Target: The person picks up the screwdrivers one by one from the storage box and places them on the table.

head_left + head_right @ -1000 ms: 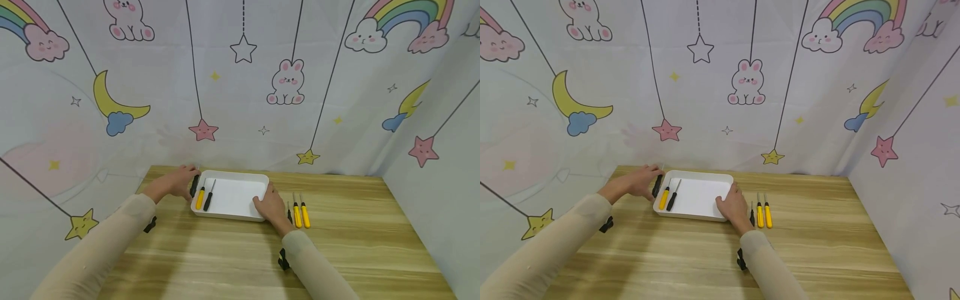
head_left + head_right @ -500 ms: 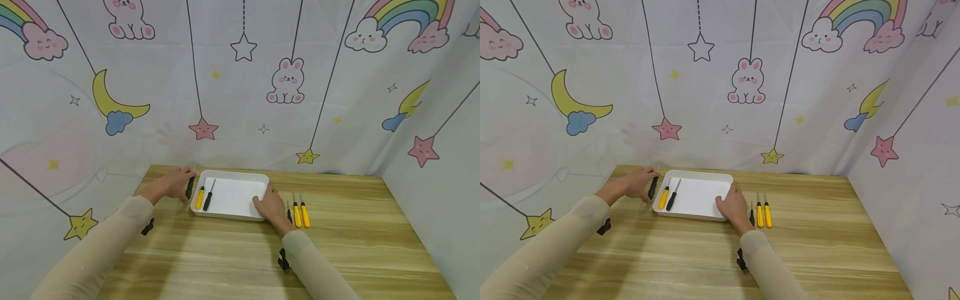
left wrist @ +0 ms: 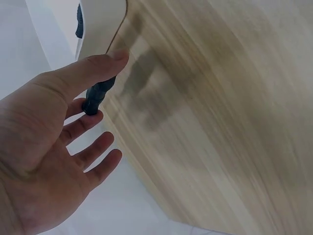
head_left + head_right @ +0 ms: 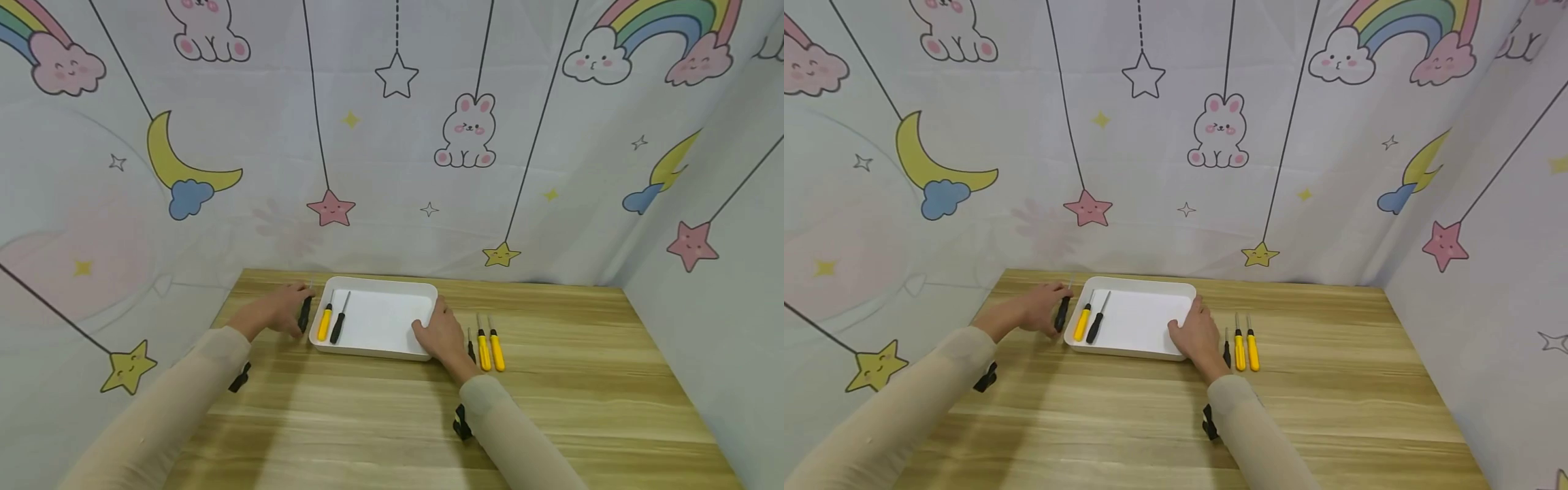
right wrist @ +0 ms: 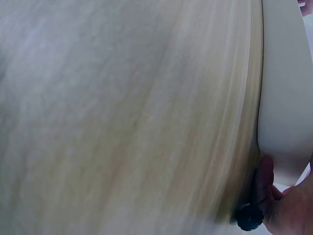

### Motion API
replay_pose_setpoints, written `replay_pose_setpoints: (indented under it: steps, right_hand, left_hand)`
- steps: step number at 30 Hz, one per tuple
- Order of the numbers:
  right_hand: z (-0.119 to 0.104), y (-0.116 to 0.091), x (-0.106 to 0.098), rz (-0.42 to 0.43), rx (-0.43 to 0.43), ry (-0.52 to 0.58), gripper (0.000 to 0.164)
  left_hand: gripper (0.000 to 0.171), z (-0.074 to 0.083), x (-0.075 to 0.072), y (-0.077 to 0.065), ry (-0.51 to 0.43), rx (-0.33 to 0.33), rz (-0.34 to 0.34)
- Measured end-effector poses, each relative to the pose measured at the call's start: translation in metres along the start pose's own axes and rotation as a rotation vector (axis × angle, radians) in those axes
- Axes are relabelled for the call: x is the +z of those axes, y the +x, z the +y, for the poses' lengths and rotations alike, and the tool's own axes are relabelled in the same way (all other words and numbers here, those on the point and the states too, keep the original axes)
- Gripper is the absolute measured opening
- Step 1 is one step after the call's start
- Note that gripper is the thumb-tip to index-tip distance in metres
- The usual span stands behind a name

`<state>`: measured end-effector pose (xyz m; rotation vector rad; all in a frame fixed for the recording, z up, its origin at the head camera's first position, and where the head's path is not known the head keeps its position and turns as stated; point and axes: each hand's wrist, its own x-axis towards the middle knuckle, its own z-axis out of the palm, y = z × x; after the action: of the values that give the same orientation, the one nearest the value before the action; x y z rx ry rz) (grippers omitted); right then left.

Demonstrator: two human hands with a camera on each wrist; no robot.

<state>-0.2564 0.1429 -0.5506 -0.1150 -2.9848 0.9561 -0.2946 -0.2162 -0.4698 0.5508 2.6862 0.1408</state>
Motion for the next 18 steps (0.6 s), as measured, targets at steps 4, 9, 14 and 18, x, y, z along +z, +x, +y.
replay_pose_setpoints:
  steps: [4,9,14,18]
  right_hand:
    - [0.0,0.001,0.0,-0.004,0.005,-0.006,0.087]
    - [-0.001,0.001,-0.001,-0.007,0.003,-0.008,0.087]
    - [-0.002,0.001,-0.001,-0.01,0.005,0.003,0.088]
    - [-0.001,0.001,0.0,-0.011,0.015,0.005,0.088]
  left_hand:
    - [0.1,-0.004,0.007,0.001,-0.021,0.004,0.004]
    - [0.099,-0.005,0.014,0.007,-0.05,-0.002,-0.009]
    - [0.1,-0.003,0.018,0.013,-0.037,-0.014,-0.023]
    - [0.1,0.0,0.016,0.015,-0.034,-0.025,-0.041]
